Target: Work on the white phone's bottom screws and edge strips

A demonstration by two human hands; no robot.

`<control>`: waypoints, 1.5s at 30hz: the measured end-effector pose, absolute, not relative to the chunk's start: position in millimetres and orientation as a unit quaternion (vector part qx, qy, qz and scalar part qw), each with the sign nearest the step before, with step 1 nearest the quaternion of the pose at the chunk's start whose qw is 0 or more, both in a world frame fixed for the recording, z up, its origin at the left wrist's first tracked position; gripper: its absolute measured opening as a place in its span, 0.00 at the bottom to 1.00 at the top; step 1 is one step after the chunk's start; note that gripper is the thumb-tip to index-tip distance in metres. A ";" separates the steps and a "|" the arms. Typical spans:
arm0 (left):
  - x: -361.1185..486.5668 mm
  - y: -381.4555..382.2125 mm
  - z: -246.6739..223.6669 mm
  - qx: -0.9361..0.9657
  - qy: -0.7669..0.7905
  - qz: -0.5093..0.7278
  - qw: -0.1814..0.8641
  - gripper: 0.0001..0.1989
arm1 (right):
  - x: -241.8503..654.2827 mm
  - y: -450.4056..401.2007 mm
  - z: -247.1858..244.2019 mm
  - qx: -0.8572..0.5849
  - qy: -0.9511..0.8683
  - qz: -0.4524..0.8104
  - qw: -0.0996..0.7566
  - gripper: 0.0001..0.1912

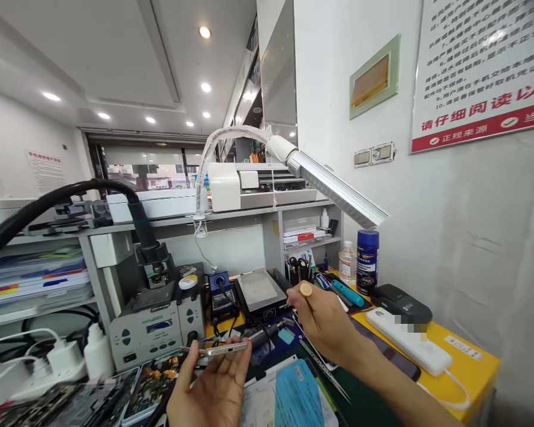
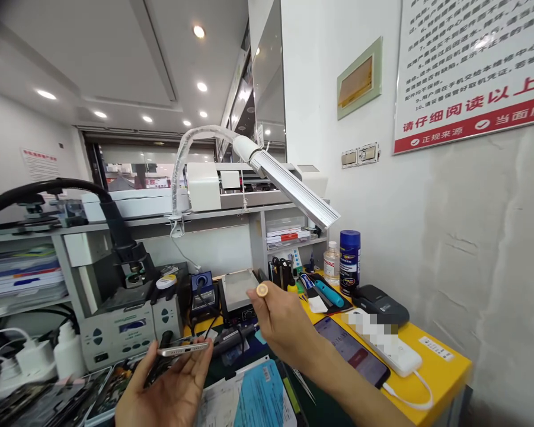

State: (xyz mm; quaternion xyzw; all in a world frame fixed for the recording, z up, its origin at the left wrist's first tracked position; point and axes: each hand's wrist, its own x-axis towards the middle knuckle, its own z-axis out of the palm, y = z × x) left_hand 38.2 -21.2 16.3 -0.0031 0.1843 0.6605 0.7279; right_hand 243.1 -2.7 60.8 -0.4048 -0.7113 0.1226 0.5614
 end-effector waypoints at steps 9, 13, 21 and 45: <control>38.7 -21.7 19.0 0.002 0.177 0.653 0.736 0.15 | 226.4 -13.7 56.2 -0.315 -0.700 0.254 0.588 0.15; 38.7 -22.3 17.9 -0.002 0.161 0.661 0.733 0.13 | 228.6 -16.3 68.4 -0.272 -0.619 0.423 0.604 0.16; 38.9 -22.4 14.0 0.043 0.107 0.665 0.738 0.12 | 226.9 -18.4 73.3 -0.224 -0.500 0.583 0.601 0.10; 42.0 -28.4 10.1 0.116 0.050 0.646 0.753 0.16 | 207.7 -59.9 31.0 -0.212 -0.730 0.254 0.598 0.19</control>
